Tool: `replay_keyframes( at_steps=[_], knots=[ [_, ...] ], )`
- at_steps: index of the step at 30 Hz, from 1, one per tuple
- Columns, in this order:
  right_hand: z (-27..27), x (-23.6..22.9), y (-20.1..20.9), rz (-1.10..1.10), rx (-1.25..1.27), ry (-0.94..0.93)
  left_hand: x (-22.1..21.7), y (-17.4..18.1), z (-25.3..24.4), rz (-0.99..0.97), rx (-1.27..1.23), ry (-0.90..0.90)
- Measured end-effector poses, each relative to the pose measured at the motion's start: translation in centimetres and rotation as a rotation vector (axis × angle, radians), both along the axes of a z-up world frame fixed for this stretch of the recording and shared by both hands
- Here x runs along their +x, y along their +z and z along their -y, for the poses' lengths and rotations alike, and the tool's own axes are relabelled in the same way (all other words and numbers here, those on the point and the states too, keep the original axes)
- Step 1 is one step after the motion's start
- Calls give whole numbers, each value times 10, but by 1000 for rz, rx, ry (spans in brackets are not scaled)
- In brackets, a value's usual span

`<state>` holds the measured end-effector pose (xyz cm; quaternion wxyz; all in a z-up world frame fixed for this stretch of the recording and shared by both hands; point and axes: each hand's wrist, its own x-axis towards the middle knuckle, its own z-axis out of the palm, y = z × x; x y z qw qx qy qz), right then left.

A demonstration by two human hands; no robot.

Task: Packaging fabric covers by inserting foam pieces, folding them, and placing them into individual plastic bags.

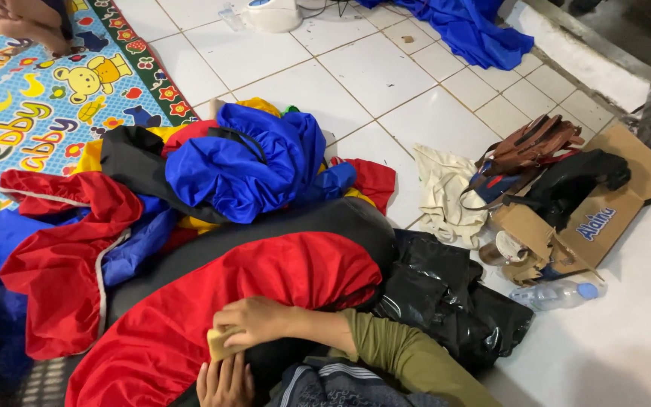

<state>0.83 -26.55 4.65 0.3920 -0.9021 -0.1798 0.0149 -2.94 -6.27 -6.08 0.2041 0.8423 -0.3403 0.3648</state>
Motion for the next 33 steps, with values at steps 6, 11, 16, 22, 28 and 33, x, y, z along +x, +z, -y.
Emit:
replay_keyframes(
  at_steps=[6, 11, 16, 22, 28, 33],
  knots=[
    [51, 54, -2, 242, -30, -677, -3, 30, 3, -1, 82, 17],
    [1, 27, 23, 137, 151, -251, 0, 6, -5, 1, 77, -15],
    [3, 41, -28, -21, -72, -56, -4, 24, -9, -30, 115, -14],
    [20, 44, 32, 290, 54, -688, -12, 32, -28, -34, -47, 212],
    [-10, 32, -13, -56, -64, 1, -9, 11, -39, -94, 14, 217],
    [11, 47, 12, 399, 28, -658, -2, -7, -37, -39, -49, 225]
  ],
)
